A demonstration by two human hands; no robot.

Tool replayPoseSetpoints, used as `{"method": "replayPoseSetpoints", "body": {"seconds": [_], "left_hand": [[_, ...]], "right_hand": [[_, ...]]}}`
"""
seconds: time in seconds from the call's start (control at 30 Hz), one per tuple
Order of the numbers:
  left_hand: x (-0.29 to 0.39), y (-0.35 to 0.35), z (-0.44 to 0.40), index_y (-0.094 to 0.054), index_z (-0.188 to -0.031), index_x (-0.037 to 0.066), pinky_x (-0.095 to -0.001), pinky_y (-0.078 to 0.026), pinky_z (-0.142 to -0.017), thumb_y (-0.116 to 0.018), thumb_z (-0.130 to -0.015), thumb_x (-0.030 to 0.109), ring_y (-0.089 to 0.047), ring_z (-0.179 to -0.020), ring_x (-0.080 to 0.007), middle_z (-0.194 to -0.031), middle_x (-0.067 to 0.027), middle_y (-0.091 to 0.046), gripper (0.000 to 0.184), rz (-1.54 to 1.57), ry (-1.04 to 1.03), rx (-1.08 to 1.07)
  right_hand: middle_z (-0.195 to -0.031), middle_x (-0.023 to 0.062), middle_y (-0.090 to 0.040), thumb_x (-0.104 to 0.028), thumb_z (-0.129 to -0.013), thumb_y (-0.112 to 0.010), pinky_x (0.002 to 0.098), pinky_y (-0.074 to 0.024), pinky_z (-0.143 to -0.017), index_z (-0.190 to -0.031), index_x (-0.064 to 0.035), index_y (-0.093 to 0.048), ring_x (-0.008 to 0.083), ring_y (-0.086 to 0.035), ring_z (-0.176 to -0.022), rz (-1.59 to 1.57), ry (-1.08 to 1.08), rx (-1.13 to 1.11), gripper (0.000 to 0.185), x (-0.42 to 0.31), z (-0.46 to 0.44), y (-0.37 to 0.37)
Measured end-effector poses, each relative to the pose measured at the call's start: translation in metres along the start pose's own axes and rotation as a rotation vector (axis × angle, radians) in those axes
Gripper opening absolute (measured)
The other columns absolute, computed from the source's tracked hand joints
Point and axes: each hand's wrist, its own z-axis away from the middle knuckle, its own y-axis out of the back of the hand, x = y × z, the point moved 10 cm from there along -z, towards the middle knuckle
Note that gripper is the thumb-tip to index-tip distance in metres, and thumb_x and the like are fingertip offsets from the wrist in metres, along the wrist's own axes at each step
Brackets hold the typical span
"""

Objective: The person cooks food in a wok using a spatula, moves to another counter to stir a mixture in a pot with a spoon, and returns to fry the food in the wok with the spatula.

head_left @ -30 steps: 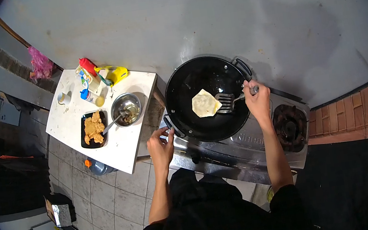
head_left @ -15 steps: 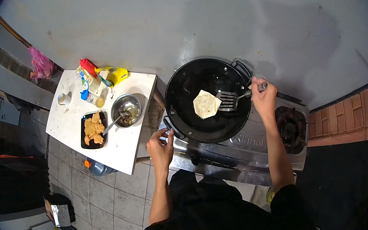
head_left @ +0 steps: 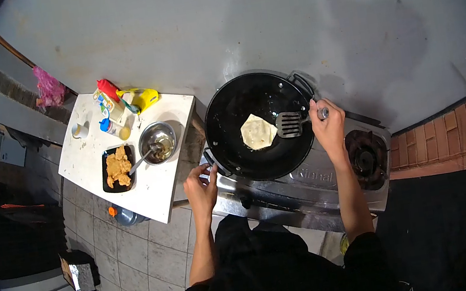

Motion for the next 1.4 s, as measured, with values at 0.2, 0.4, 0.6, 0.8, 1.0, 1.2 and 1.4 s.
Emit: {"method": "replayPoseSetpoints", "body": {"seconds": [0.2, 0.4, 0.6, 0.8, 1.0, 1.2, 1.4], "left_hand": [[-0.006, -0.001, 0.0, -0.07, -0.09, -0.005, -0.0313, -0.044, -0.052, -0.075, -0.081, 0.021, -0.058, -0.053, -0.0189, -0.071, -0.0132, -0.067, 0.029, 0.002, 0.013, 0.002], [-0.006, -0.001, 0.001, -0.07, -0.089, -0.005, -0.0322, -0.045, -0.052, -0.075, -0.08, 0.021, -0.058, -0.053, -0.0194, -0.071, -0.0128, -0.066, 0.028, 0.015, 0.03, 0.002], [0.0, 0.003, 0.0, -0.071, -0.089, -0.003, -0.0324, -0.045, -0.052, -0.077, -0.079, 0.021, -0.058, -0.053, -0.0197, -0.069, -0.0123, -0.065, 0.027, -0.008, 0.003, 0.007], [-0.002, 0.003, 0.0, -0.071, -0.088, -0.003, -0.0325, -0.046, -0.053, -0.078, -0.078, 0.021, -0.057, -0.053, -0.0196, -0.069, -0.0116, -0.065, 0.028, -0.017, 0.004, 0.012], [-0.008, 0.0, -0.001, -0.071, -0.089, -0.003, -0.0331, -0.045, -0.053, -0.078, -0.078, 0.021, -0.057, -0.052, -0.02, -0.069, -0.012, -0.065, 0.027, -0.004, 0.024, -0.007], [-0.007, 0.0, -0.001, -0.071, -0.089, -0.002, -0.0333, -0.045, -0.053, -0.077, -0.078, 0.022, -0.058, -0.053, -0.0197, -0.072, -0.0114, -0.066, 0.027, -0.004, -0.011, -0.018], [-0.011, -0.003, -0.004, -0.072, -0.089, -0.002, -0.0336, -0.045, -0.053, -0.077, -0.078, 0.023, -0.058, -0.051, -0.0203, -0.072, -0.0114, -0.066, 0.028, 0.004, -0.019, -0.049]], "right_hand": [[-0.062, 0.0169, -0.044, -0.001, -0.085, -0.063, 0.0389, -0.0347, -0.05, -0.067, 0.0048, -0.048, 0.0333, -0.041, -0.051, 0.083, 0.01, 0.02, 0.024, -0.01, 0.001, 0.004], [-0.069, 0.0178, -0.052, -0.001, -0.086, -0.063, 0.0418, -0.0408, -0.053, -0.073, 0.0045, -0.053, 0.0394, -0.053, -0.06, 0.107, 0.091, -0.019, 0.018, -0.029, 0.005, -0.01], [-0.075, 0.0183, -0.056, -0.004, -0.086, -0.063, 0.0448, -0.0428, -0.055, -0.078, 0.0034, -0.056, 0.0407, -0.057, -0.065, 0.09, 0.1, -0.119, 0.013, -0.033, 0.01, -0.043], [-0.076, 0.0201, -0.058, -0.006, -0.087, -0.061, 0.0472, -0.0438, -0.057, -0.077, 0.0037, -0.057, 0.0424, -0.058, -0.067, 0.186, 0.072, -0.143, 0.014, -0.037, -0.001, -0.057], [-0.073, 0.0219, -0.058, -0.007, -0.087, -0.06, 0.0486, -0.0436, -0.058, -0.076, 0.0049, -0.058, 0.044, -0.058, -0.069, 0.148, -0.023, -0.173, 0.017, -0.022, -0.01, -0.064], [-0.06, 0.023, -0.042, -0.005, -0.086, -0.063, 0.0422, -0.0332, -0.049, -0.064, 0.0057, -0.043, 0.0422, -0.039, -0.053, 0.043, -0.063, -0.085, 0.031, 0.004, -0.008, -0.056], [-0.057, 0.0181, -0.034, -0.005, -0.086, -0.063, 0.0396, -0.0296, -0.048, -0.063, 0.0043, -0.039, 0.0311, -0.025, -0.051, -0.021, -0.14, -0.06, 0.035, 0.022, 0.007, -0.05]]}}
